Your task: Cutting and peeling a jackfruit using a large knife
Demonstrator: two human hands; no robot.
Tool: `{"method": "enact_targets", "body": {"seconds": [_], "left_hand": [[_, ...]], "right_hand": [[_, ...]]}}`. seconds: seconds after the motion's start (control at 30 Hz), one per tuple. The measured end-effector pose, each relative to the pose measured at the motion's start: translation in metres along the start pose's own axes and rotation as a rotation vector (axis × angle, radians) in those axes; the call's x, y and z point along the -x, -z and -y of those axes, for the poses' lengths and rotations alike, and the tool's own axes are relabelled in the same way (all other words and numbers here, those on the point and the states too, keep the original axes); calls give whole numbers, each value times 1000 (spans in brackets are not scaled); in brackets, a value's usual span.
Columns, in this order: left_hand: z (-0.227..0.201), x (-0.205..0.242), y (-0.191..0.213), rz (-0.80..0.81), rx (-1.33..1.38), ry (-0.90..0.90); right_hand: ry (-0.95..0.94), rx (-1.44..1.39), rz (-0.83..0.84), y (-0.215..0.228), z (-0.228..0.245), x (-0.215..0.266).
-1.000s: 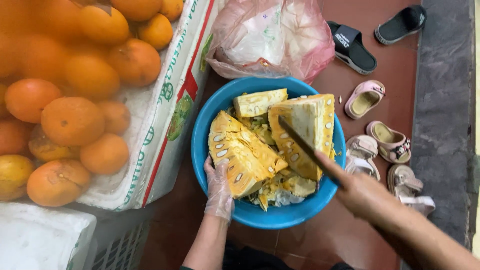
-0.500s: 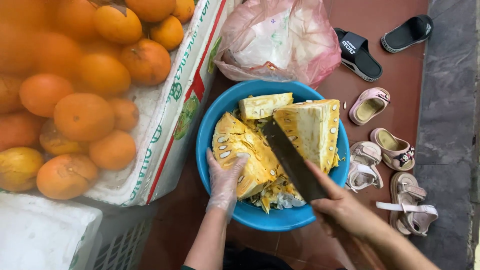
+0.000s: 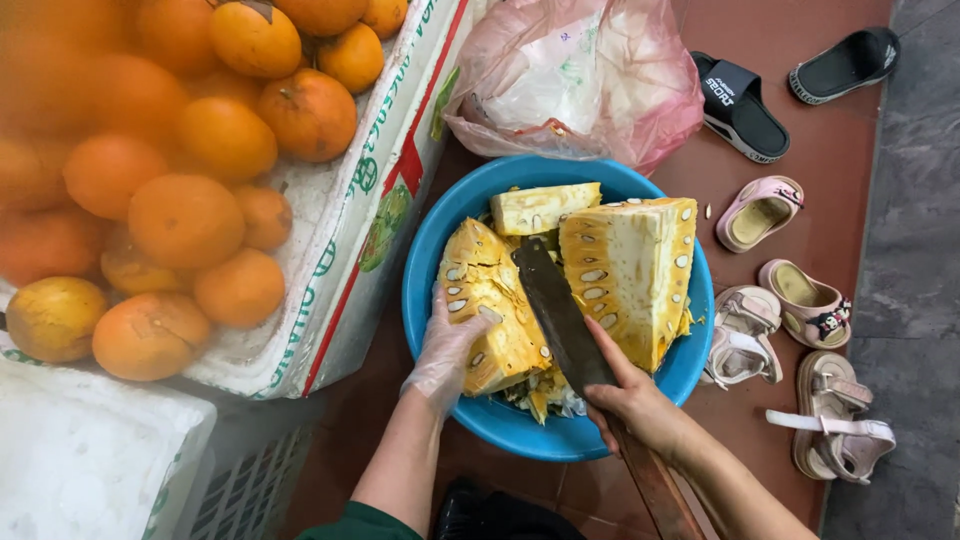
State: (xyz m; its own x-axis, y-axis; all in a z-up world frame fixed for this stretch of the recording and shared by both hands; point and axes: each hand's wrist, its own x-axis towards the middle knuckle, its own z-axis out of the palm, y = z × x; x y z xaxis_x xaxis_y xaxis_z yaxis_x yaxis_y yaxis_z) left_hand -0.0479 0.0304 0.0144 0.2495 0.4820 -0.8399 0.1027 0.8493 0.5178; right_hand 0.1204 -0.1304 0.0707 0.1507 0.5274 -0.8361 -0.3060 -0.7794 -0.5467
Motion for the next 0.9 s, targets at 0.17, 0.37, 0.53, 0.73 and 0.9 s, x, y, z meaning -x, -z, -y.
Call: {"method": "enact_targets", "body": {"seconds": [0.17, 0.37, 0.53, 0.73, 0.9], "left_hand": [[-4, 1, -1, 21, 60, 8], [-3, -2, -1, 42, 93, 2], [-5, -6, -1, 23, 98, 45], [-2, -8, 1, 56, 133, 28], [4, -17, 3, 55, 112, 20]], "right_hand": [[8, -59, 33, 8, -13, 3], [25, -118, 97, 14, -18, -3], [16, -273, 75, 7, -16, -17], [62, -163, 118, 16, -38, -16], [64, -128, 139, 8, -23, -19]]}}
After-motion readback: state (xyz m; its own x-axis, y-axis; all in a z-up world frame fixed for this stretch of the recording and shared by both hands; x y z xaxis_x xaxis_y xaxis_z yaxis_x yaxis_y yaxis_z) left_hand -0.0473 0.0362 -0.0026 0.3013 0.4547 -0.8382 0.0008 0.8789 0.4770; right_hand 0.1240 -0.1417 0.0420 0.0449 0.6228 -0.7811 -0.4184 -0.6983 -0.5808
